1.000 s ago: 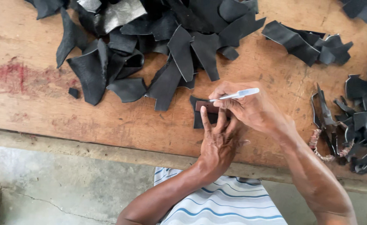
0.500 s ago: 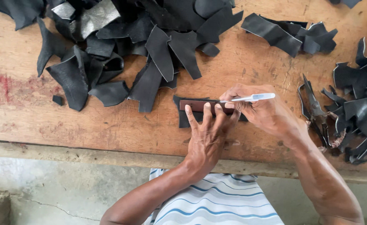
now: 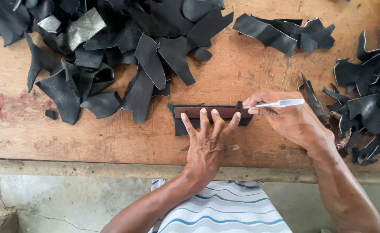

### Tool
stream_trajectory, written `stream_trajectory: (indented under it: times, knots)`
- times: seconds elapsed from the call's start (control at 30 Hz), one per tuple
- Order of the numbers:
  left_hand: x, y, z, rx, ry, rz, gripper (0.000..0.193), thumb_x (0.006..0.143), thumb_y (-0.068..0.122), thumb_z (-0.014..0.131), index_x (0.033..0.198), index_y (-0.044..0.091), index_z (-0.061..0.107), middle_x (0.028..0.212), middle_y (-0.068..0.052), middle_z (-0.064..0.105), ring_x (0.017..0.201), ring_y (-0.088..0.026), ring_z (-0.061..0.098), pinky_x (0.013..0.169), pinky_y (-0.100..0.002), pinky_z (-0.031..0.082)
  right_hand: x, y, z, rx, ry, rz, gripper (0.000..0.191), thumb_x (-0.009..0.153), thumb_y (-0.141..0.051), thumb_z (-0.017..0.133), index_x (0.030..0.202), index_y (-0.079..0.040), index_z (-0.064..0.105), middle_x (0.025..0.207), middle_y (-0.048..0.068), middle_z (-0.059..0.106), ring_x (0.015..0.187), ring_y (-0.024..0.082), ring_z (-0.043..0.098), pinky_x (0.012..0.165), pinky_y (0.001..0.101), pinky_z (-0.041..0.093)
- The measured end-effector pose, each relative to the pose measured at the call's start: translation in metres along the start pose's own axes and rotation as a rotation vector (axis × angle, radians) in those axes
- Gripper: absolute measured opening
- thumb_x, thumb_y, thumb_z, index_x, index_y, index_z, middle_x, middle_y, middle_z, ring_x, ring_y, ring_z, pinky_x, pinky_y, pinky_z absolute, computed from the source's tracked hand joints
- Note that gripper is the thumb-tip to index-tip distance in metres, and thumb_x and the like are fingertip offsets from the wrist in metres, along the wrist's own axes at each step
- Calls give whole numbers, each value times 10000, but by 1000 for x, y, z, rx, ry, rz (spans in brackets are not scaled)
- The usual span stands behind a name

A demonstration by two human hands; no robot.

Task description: The person cuts black leather pieces using shears, aligns them with a brown template, and marks them with a white pen. The person repeatedly picks up leather scraps, trims them, and places the finished pieces on the table.

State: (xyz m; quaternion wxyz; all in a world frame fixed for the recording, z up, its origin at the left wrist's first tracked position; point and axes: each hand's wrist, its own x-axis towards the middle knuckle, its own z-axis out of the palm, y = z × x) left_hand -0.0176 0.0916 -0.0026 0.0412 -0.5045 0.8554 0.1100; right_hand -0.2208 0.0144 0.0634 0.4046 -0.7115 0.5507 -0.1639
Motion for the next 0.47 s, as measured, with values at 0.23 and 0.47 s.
stream_trajectory:
  times: [0.23,0.47]
  knots:
    - [1,3,0,-4,-10,5,828,929,626,496,1606,299,148,1453,-198,339,1359,-472,322,1078,-834,198,-15,12,-14,-53,68,-23,249,865,85,669,1061,-59,724,1019,66,782,899,153,768,749,269,609]
    - [2,5,-1,-17,-14,8,839,918,630,500,1598,296,141,1447,-196,338,1357,-477,314,1077,-841,186,-20,13,-17,-29,65,107,213,892,42,694,1070,-67,740,991,53,792,822,132,749,661,252,572]
